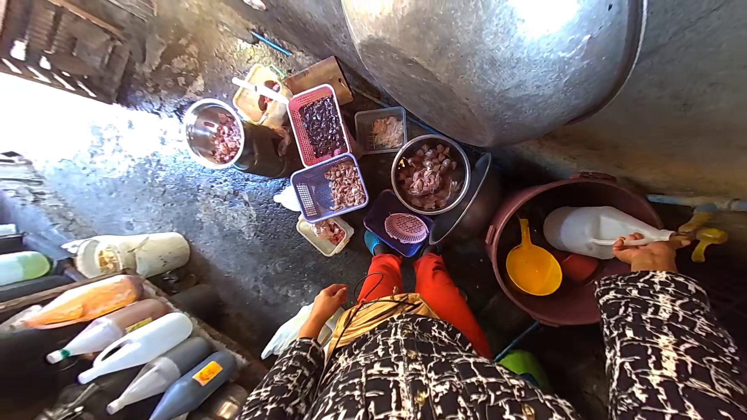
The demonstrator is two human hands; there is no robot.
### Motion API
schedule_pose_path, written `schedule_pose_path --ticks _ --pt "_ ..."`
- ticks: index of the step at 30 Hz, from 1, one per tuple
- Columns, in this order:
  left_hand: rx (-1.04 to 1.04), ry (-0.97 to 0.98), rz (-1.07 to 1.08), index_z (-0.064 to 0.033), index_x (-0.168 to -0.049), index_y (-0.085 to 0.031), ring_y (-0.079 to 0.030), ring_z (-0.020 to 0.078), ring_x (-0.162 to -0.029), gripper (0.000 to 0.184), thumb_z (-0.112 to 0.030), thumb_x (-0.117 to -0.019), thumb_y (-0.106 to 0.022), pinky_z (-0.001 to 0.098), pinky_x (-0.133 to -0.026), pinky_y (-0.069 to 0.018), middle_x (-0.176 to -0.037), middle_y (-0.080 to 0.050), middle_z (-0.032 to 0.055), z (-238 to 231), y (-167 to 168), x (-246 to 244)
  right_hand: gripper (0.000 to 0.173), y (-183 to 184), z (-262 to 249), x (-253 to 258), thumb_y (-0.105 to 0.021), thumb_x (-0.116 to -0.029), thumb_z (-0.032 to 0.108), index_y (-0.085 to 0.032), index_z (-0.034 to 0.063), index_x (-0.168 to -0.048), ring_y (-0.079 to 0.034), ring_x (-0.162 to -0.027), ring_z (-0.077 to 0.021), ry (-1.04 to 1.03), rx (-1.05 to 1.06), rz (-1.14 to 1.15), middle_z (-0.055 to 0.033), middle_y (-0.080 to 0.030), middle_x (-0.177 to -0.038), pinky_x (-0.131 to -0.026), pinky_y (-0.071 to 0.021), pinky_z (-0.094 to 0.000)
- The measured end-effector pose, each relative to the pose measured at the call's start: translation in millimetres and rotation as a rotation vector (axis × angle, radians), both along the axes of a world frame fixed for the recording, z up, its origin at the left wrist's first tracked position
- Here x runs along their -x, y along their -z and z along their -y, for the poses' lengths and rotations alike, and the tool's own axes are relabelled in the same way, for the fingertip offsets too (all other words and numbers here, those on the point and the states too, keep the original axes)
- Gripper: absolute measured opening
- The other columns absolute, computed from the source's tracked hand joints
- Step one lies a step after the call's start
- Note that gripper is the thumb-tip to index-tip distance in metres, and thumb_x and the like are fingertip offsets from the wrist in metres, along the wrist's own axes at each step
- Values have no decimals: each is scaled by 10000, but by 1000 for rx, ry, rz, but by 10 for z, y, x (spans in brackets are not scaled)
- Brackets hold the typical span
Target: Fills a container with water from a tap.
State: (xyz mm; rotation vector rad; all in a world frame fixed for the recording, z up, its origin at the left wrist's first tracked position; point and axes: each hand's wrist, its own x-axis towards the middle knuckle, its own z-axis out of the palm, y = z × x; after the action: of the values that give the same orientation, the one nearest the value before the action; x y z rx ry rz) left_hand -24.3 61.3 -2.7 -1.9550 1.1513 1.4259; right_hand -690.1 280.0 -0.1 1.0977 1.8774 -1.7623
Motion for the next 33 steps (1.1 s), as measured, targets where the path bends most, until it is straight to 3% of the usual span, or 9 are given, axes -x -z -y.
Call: schedule_pose_path --ticks 8,20,23,33 --pt "-4 -2 -2 17 -1355 -590 -687 279 -1064 356 -206 -1110 -459 438 -965 -530 -1214 -677 226 -47 20 -49 452 43 -3 33 -265 -1068 606 -422 184 -1029 -487 -555 -66 26 -1 -5 20 -451 -762 -526 -473 -229" --pt "13 10 -12 24 -1344 -597 -691 285 -1050 349 -194 -1108 -460 449 -959 -531 -1196 -684 230 -69 51 -41 399 61 -32 20 -244 -1097 527 -403 179 -982 -467 -511 -62 5 27 -15 25 -432 -698 -490 -464 -223" --pt "12 0 -10 21 -1346 -596 -692 285 -1051 349 -195 -1108 -462 446 -959 -532 -1201 -683 230 -64 41 -40 407 24 -17 8 -260 -1090 556 -408 184 -1019 -478 -541 -60 0 8 -6 19 -444 -745 -513 -466 -220" --pt "0 8 -4 16 -1351 -592 -690 279 -1056 354 -206 -1109 -461 438 -965 -530 -1207 -681 228 -73 51 1 427 53 -34 32 -265 -1080 577 -414 191 -975 -467 -504 -55 17 13 0 34 -438 -686 -482 -460 -217"
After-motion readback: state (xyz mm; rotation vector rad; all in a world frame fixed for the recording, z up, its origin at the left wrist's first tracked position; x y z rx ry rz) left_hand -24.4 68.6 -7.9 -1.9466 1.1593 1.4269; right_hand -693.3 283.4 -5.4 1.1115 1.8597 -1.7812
